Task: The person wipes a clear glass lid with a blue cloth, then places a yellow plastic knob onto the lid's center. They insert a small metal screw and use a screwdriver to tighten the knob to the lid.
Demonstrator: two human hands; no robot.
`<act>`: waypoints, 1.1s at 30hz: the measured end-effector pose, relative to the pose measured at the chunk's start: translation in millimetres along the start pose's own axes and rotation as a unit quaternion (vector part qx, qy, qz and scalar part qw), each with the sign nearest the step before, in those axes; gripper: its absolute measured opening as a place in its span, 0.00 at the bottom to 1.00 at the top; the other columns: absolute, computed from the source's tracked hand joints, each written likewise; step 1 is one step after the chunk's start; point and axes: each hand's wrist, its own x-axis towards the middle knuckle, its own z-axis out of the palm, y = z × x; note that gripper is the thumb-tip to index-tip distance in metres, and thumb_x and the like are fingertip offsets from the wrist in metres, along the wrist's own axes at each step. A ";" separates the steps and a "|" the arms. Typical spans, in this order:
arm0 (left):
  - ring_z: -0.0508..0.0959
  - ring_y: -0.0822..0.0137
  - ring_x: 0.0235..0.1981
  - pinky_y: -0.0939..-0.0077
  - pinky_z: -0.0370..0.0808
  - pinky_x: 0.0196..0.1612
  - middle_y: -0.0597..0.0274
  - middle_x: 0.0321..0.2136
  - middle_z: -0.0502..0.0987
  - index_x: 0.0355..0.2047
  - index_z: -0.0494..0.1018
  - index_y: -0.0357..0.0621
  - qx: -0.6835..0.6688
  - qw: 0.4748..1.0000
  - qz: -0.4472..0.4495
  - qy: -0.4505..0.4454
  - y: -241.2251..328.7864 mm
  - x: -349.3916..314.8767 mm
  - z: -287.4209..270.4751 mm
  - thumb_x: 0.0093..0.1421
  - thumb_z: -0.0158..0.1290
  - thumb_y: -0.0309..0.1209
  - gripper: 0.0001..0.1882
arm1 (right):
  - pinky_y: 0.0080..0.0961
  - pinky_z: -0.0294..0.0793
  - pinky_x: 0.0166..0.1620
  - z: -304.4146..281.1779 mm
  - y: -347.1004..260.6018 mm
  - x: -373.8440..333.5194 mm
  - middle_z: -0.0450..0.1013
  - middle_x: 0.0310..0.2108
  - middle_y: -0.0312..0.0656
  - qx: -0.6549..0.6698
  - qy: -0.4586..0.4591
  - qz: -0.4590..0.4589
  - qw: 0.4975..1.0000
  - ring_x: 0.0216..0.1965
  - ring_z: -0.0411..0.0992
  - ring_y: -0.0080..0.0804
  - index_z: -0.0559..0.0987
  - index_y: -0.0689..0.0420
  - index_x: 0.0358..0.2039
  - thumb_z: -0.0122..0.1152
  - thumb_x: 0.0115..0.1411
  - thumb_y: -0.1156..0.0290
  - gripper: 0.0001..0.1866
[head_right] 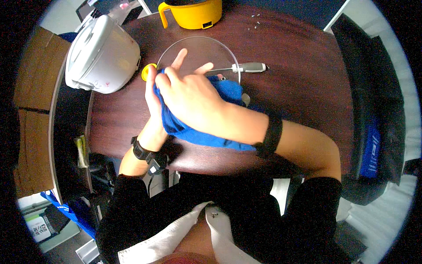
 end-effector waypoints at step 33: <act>0.55 0.24 0.62 0.17 0.58 0.54 0.31 0.64 0.52 0.69 0.48 0.63 0.005 0.998 0.002 -0.058 19.5 -3.8 18.0 0.58 0.50 0.56 0.42 | 0.21 0.70 0.50 -44.4 102.5 -46.0 0.73 0.40 0.34 0.625 0.092 0.386 0.672 0.42 0.71 0.21 0.73 0.58 0.45 0.51 0.68 0.65 0.11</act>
